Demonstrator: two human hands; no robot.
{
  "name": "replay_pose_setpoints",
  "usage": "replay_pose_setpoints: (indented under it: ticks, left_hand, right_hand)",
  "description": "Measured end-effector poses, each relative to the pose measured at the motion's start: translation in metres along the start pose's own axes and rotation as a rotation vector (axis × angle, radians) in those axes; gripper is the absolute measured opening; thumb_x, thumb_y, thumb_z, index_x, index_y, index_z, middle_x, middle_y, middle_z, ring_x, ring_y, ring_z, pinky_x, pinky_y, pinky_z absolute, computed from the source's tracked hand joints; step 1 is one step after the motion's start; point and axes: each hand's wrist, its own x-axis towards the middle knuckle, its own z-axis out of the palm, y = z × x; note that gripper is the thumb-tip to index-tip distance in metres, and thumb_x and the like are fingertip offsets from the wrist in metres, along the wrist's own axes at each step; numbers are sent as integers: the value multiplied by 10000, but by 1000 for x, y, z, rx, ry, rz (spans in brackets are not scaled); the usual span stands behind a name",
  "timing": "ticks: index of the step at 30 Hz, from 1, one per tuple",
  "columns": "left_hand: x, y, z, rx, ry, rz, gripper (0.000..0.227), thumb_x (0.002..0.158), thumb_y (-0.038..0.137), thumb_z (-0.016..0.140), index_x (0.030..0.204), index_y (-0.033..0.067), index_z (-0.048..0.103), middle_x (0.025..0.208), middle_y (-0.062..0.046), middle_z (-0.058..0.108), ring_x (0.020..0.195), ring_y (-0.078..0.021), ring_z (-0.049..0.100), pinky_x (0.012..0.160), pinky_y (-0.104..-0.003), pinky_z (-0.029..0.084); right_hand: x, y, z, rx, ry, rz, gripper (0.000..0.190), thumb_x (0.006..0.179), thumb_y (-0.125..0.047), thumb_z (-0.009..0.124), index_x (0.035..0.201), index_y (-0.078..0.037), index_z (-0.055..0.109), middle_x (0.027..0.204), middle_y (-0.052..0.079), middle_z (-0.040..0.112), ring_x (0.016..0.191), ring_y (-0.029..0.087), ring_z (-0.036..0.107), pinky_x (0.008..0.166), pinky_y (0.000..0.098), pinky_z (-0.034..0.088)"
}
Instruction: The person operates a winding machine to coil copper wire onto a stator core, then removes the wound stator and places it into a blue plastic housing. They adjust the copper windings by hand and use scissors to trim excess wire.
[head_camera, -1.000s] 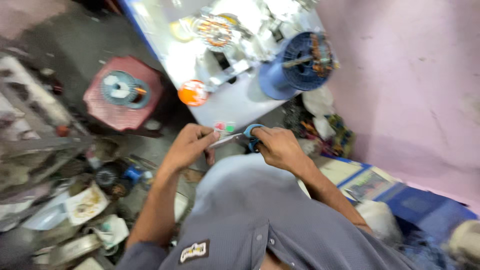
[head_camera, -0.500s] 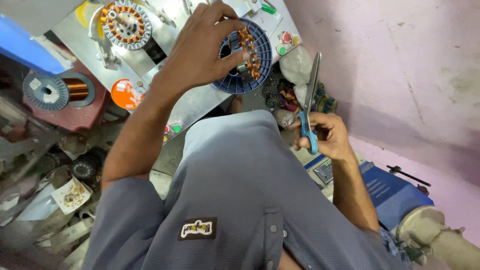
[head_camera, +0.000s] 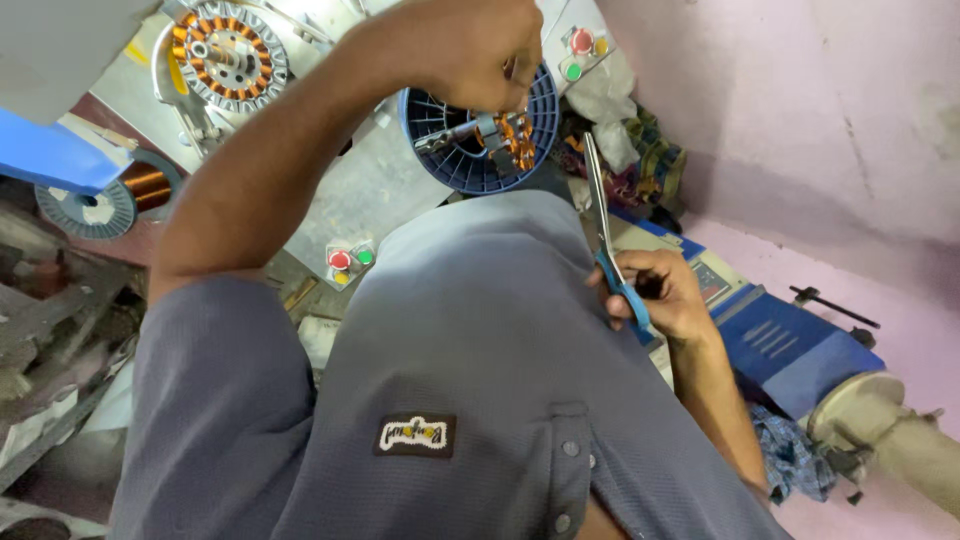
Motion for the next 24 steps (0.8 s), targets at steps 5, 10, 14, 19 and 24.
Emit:
replay_pose_setpoints:
  ticks: [5,10,14,19,24]
  left_hand:
    - [6,-13,-8,-184,7,35,229,838,193,794,987,18,794,886,-127,776,766,-235,734,675,-373,541]
    - [-4,-9,3,-634,-59,-54,150,976,129,652,967,-19,676,891,-100,799,782,-140,775,692,-283,578]
    - [-9,-10,15,-644,23,-28,128,999,108,659,965,-13,639,860,-101,774,754,-136,753,641,-282,551]
    - [-5,-14,24,-620,70,-51,148,1006,115,707,956,-12,648,801,-99,738,692,-166,685,593,-320,497]
    - [-3,-17,29,-712,93,-24,137,1002,91,685,932,-2,613,820,-70,752,745,-125,733,632,-292,539]
  right_hand:
    - [10,-8,-3,71,-68,-60,413,784,-182,867,1087,74,748,768,57,689,619,98,597,546,206,416]
    - [22,-27,-15,58,-76,160,439,746,-205,877,1059,75,746,693,53,691,510,94,591,452,218,435]
    - [38,-39,-23,34,-107,269,432,754,-199,862,1063,79,744,650,43,674,477,89,581,436,216,421]
    - [50,-52,-27,-17,-154,249,414,762,-152,854,1075,95,741,599,38,639,439,95,559,410,223,397]
    - [48,-53,-32,-10,-175,262,408,784,-141,844,1096,99,736,586,26,618,445,77,522,423,221,350]
